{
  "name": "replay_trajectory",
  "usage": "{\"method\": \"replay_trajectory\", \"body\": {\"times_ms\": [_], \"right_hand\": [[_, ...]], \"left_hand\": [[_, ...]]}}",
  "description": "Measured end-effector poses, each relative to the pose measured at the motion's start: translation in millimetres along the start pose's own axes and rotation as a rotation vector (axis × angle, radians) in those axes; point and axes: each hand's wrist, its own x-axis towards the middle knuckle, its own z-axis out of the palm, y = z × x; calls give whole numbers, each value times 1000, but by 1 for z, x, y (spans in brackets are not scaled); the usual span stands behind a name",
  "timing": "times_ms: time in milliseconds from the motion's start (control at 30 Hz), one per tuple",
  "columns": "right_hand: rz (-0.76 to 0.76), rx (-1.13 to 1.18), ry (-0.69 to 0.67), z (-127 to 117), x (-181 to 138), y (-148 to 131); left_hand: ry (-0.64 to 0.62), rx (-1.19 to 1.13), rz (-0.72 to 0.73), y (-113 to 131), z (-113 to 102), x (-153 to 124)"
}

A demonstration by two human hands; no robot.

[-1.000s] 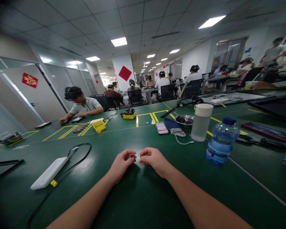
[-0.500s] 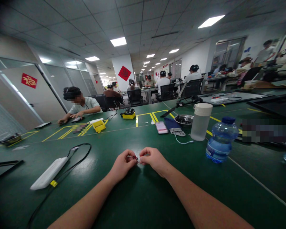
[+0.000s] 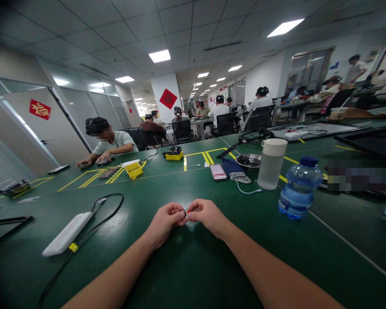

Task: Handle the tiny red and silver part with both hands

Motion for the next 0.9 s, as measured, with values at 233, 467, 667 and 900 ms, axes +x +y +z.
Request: {"method": "replay_trajectory", "body": {"times_ms": [233,467,667,900], "right_hand": [[2,-20,-19,1,-1,-1],[-6,-75,-69,-1,1,2],[-138,-380,-91,-2,2,3],[-289,-573,-158,-2,-1,-5]], "left_hand": [[-7,31,-6,3,1,-2],[-61,78,17,2,-2,-2],[-46,140,47,1,-1,0],[-20,73,70,0,-2,0]]}}
